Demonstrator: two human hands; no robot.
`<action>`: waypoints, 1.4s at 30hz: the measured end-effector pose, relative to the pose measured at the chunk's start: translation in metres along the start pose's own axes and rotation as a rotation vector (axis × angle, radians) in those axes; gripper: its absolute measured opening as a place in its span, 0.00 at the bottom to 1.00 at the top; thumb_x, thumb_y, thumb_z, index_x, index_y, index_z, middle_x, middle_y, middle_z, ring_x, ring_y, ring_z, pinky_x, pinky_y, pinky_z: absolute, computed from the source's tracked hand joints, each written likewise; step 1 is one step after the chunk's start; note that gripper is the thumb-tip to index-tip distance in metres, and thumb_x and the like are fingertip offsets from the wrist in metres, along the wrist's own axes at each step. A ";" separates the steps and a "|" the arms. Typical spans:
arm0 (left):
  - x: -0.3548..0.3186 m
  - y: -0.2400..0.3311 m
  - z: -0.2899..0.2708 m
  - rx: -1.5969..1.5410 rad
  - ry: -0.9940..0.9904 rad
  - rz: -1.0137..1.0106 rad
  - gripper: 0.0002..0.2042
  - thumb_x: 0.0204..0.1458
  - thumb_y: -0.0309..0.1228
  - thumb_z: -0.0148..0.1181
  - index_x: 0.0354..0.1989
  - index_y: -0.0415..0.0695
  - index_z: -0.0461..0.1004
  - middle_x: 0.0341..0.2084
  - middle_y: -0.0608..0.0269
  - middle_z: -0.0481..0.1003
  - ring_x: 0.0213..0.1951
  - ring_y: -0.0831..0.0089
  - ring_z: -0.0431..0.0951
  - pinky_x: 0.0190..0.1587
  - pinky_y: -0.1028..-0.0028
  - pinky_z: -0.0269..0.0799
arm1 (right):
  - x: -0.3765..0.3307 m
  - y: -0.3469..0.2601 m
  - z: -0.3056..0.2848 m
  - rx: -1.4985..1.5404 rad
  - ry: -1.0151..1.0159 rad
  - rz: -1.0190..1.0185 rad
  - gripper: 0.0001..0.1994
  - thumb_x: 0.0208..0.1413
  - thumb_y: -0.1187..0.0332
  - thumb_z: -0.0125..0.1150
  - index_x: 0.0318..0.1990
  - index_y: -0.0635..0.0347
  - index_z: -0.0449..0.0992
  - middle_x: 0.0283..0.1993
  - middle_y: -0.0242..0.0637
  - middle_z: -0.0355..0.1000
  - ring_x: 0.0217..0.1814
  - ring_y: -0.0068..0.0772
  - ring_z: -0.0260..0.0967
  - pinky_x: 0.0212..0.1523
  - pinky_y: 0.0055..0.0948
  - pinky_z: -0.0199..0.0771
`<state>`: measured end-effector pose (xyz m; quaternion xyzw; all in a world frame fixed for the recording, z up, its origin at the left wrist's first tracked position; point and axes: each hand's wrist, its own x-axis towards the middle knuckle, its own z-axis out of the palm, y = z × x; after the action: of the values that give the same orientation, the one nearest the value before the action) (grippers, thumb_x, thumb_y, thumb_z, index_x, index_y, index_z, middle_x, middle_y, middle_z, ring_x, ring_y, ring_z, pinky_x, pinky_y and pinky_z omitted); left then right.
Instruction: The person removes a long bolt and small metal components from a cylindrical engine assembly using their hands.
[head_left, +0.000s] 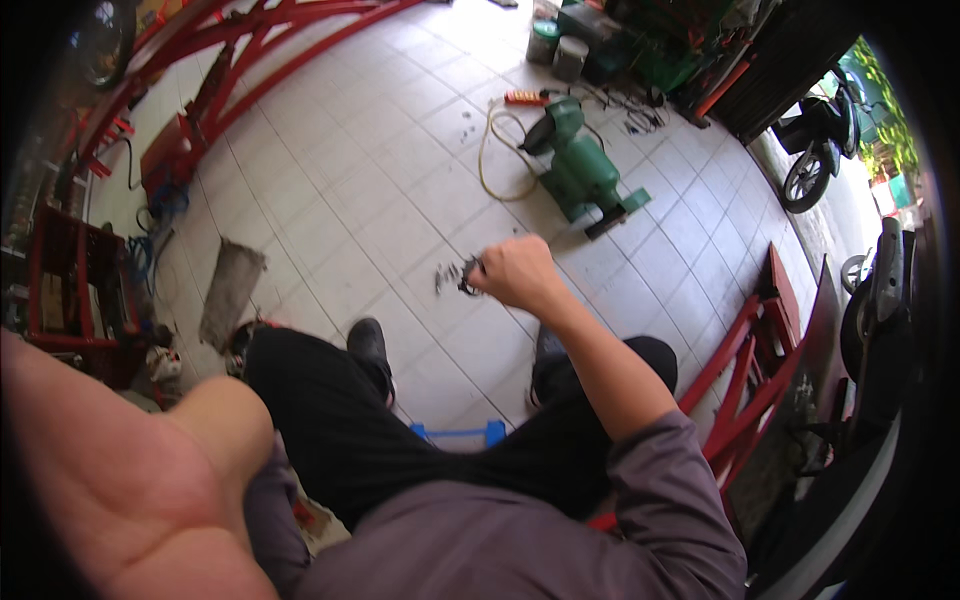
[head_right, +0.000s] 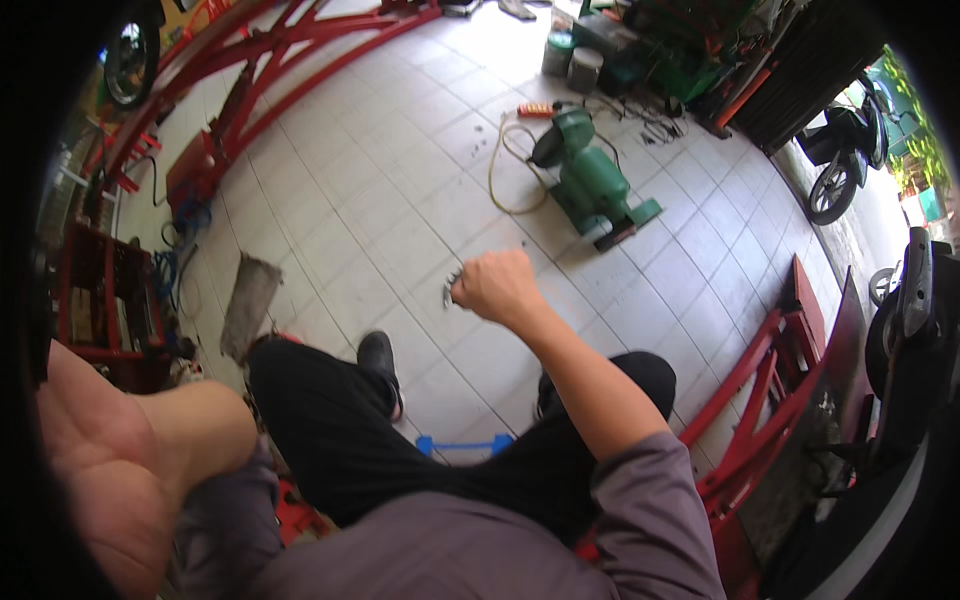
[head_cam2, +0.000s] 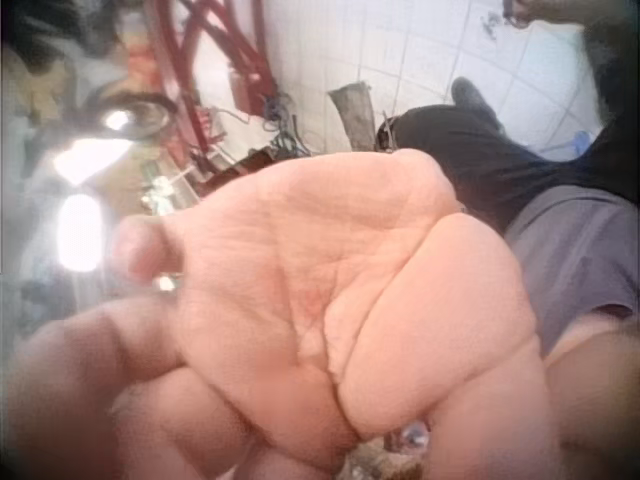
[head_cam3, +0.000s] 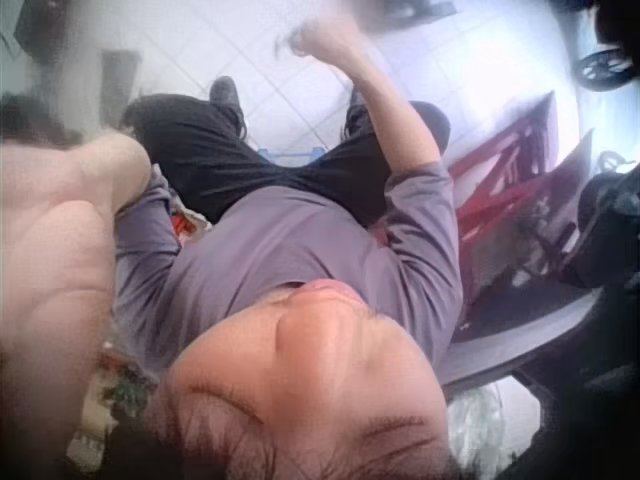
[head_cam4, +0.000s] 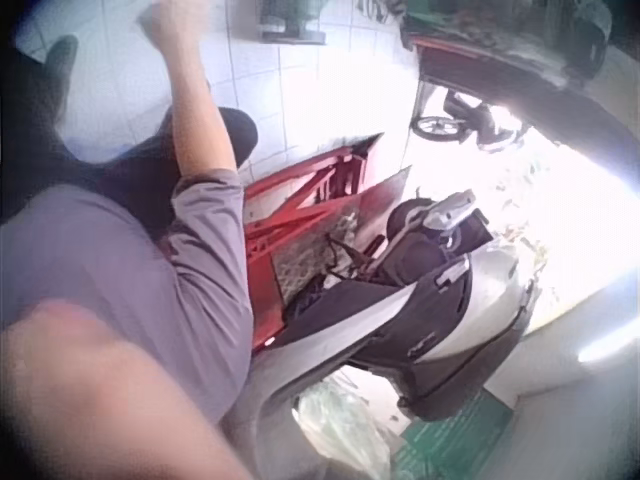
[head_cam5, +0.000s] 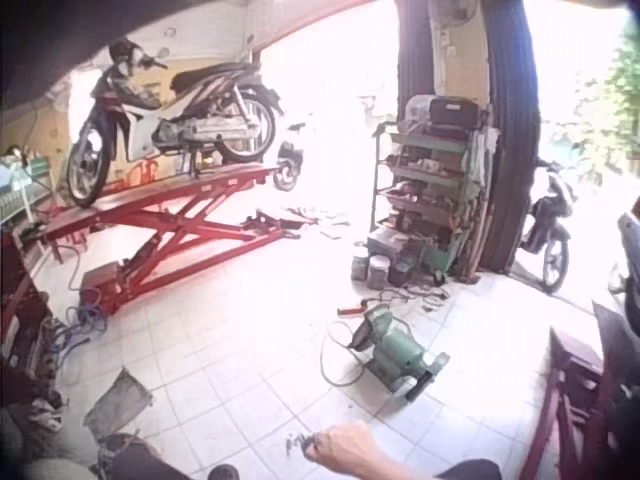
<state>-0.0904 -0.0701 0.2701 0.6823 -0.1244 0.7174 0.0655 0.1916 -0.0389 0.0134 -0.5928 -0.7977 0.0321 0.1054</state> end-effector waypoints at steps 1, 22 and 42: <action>-0.003 -0.008 -0.006 0.003 0.003 -0.015 0.18 0.45 0.31 0.73 0.40 0.42 0.71 0.34 0.61 0.73 0.38 0.67 0.72 0.42 0.71 0.67 | -0.003 0.002 -0.001 0.005 -0.050 -0.002 0.14 0.43 0.61 0.55 0.12 0.57 0.75 0.14 0.45 0.70 0.15 0.45 0.69 0.19 0.40 0.63; -0.034 -0.039 -0.032 0.010 0.157 -0.146 0.25 0.43 0.35 0.73 0.47 0.41 0.69 0.41 0.57 0.72 0.45 0.61 0.72 0.50 0.67 0.66 | -0.019 -0.001 -0.056 0.009 -0.065 0.069 0.16 0.46 0.61 0.54 0.12 0.58 0.73 0.12 0.42 0.68 0.14 0.44 0.65 0.29 0.37 0.62; -0.251 -0.058 0.060 0.251 -0.680 -0.988 0.36 0.38 0.40 0.75 0.55 0.40 0.66 0.50 0.51 0.71 0.54 0.53 0.71 0.58 0.62 0.66 | -0.016 -0.007 -0.055 0.073 0.027 0.008 0.17 0.49 0.56 0.56 0.15 0.57 0.76 0.15 0.44 0.70 0.19 0.46 0.70 0.30 0.41 0.64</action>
<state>-0.0021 -0.0116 0.0282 0.8525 0.2785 0.3533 0.2661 0.2004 -0.0606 0.0659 -0.5921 -0.7921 0.0537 0.1378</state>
